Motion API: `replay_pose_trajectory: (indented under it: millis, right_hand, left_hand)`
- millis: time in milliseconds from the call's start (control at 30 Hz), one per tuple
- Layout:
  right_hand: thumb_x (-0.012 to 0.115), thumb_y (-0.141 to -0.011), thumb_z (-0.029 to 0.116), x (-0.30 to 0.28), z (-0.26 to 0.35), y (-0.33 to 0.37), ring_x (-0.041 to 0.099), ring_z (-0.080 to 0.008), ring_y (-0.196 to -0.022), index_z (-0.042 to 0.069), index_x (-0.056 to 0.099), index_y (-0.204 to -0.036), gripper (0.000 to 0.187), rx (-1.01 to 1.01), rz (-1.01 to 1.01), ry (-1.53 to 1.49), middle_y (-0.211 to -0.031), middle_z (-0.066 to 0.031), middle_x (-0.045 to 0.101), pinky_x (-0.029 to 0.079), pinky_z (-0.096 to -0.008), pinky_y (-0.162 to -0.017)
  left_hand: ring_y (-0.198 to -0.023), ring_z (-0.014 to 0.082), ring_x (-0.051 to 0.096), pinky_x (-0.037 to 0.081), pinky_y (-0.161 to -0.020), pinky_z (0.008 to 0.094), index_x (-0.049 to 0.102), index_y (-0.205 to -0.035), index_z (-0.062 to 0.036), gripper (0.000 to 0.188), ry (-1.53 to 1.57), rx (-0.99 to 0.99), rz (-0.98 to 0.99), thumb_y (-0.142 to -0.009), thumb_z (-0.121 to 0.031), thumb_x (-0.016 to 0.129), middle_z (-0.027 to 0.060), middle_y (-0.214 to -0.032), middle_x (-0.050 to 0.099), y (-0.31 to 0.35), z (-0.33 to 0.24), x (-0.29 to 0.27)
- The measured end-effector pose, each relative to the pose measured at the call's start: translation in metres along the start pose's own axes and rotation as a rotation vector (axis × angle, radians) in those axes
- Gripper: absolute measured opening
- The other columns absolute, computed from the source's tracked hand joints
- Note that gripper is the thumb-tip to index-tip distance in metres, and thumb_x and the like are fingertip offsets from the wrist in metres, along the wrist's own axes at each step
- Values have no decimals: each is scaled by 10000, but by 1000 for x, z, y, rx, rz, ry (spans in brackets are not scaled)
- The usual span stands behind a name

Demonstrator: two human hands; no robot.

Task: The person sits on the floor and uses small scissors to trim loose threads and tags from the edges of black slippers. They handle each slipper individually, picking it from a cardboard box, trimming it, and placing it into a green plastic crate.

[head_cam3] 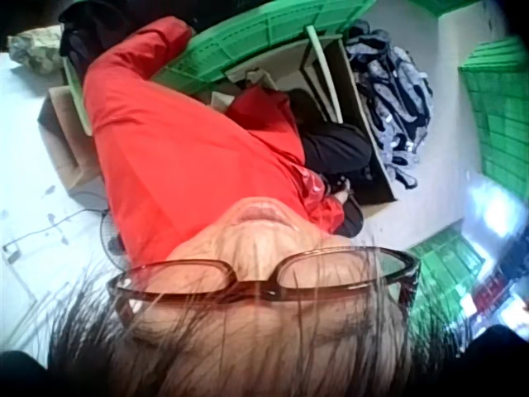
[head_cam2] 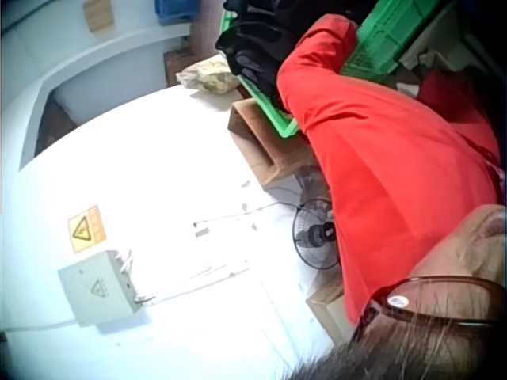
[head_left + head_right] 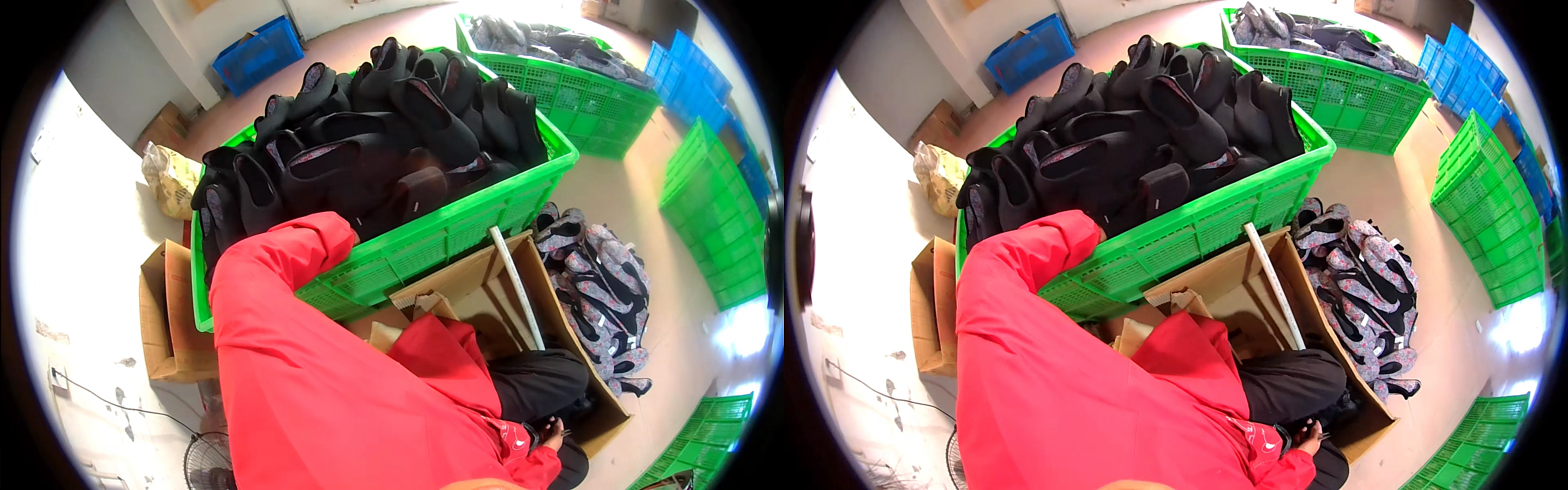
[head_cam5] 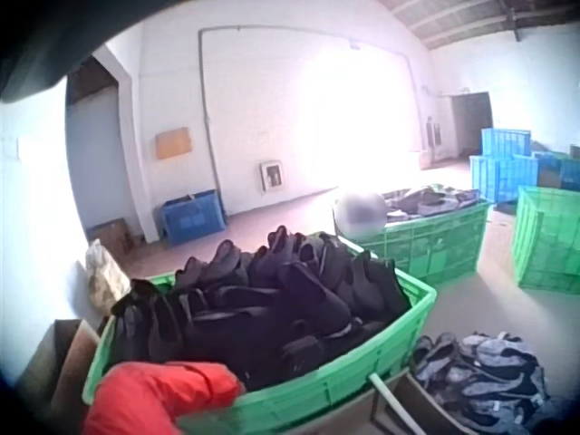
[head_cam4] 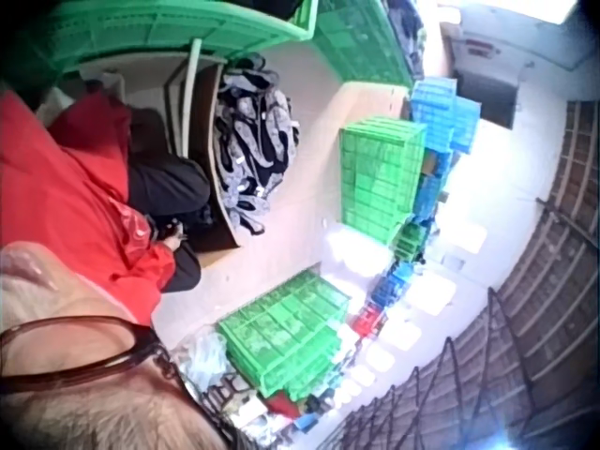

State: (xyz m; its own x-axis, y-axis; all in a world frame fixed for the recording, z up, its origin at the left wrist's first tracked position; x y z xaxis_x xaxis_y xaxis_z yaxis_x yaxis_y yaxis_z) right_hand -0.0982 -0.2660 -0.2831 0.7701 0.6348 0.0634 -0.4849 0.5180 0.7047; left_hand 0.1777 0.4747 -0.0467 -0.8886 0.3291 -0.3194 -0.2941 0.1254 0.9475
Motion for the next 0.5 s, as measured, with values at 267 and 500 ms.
replay_pose_trajectory:
  millis: [267,500]
  right_hand:
    - [584,-929,251,22,8,4,565,-93,-628,158,600,-1216,303,-27,31,-35,-988,-15,693,414,-226,-473]
    - [536,-958,262,46,5,12,550,-72,-613,172,610,-1192,262,26,62,8,-968,10,695,365,-228,-448]
  left_hand:
    - [-816,316,623,498,-679,414,626,-914,-29,266,308,-130,-235,-894,-266,508,160,-854,634,31,11,8]
    - [-814,272,615,485,-718,374,627,-854,-32,249,637,878,-303,-812,-275,589,103,-844,623,85,72,-48]
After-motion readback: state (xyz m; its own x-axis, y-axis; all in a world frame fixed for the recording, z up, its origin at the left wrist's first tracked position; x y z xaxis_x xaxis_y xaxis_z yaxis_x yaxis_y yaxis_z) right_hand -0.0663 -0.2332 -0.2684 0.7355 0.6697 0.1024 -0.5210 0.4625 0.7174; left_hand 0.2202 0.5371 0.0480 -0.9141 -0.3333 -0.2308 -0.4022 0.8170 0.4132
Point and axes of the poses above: each hand's wrist, its own y-axis away from the middle knuckle, its own x-axis out of the palm, z = x × y, the point moved 3 cm from there along -y, towards the middle knuckle
